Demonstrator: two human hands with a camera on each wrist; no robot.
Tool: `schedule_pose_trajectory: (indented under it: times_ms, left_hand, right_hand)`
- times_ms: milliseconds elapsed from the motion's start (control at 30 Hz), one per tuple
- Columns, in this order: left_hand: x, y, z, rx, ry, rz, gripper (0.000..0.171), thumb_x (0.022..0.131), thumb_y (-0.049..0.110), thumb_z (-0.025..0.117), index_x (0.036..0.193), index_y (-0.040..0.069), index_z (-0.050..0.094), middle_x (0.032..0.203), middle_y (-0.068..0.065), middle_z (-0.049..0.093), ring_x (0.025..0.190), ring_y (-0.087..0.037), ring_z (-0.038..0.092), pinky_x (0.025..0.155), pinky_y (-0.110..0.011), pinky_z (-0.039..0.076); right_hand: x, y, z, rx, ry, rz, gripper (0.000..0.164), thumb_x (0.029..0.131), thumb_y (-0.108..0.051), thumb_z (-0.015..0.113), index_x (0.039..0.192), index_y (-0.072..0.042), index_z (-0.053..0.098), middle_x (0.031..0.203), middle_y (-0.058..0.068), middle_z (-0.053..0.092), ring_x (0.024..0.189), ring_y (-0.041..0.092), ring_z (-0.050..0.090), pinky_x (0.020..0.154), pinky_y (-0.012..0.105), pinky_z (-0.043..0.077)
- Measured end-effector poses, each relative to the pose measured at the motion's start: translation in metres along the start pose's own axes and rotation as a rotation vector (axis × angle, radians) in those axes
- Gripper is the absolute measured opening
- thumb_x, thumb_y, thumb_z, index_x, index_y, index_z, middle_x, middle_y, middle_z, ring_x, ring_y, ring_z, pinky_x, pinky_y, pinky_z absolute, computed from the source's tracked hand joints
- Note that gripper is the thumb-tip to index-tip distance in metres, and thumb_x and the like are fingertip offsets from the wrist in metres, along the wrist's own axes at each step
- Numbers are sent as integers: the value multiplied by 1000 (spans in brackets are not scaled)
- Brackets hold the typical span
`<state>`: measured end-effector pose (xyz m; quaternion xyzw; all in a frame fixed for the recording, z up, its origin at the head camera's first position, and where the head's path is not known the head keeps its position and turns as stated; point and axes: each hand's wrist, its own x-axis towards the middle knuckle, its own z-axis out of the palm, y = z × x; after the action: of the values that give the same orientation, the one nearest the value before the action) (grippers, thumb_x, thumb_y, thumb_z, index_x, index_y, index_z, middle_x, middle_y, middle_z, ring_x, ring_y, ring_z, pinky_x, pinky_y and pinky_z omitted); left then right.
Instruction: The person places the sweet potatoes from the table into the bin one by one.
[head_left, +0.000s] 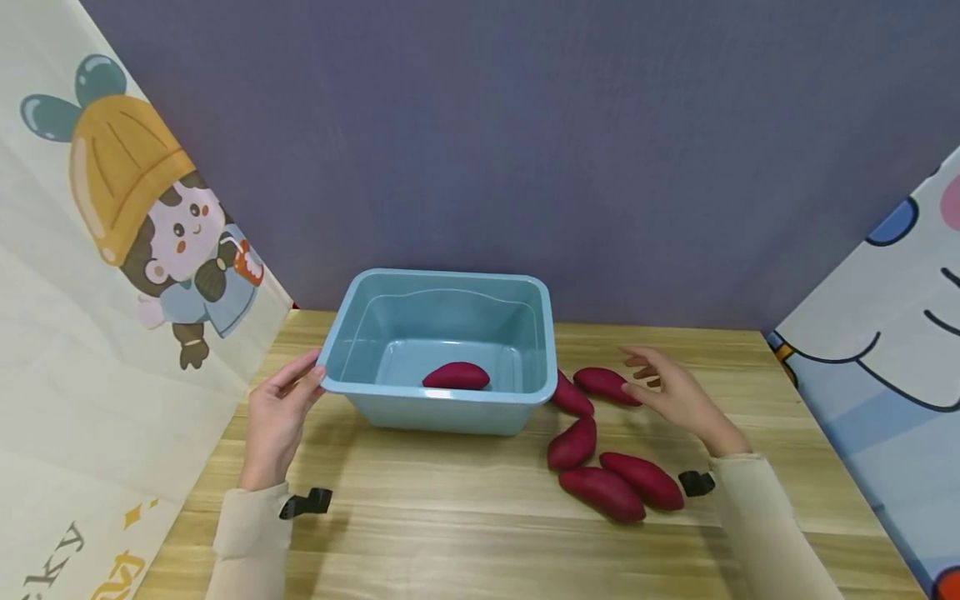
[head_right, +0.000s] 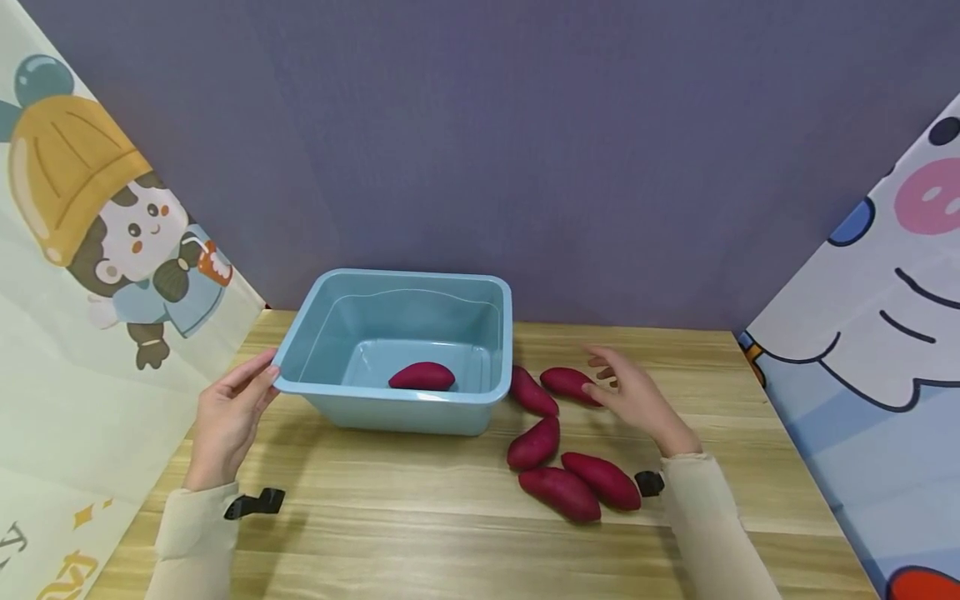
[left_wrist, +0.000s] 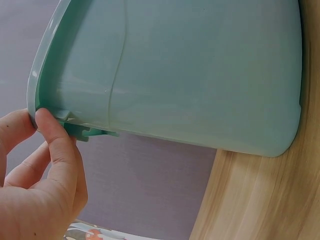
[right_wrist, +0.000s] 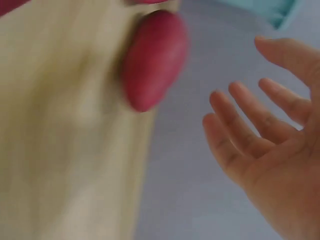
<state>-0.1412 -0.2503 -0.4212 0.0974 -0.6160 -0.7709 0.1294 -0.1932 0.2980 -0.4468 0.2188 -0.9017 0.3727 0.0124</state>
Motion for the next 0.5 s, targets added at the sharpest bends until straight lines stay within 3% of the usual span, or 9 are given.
schedule_pose_trajectory:
  times_ms: [300,500]
  left_hand:
    - [0,0,1,-7,14,3,45,91,9,75,131,-7,62,117,-7,68,99,-14,67,86,-25,56]
    - [-1,1,0,-16,3,2,47,91,9,75,132,-8,61,117,-6,68,98,-13,67,85,-25,56]
  right_hand:
    - [-4,41,14,95,-18,126,58,98,-12,68,147,4,41,133,34,50,111,50,57,89,59,52]
    - [-5,55,21,139,-52,173,63,97,-17,71,146,7,40,134,33,51,116,50,55,94,60,49]
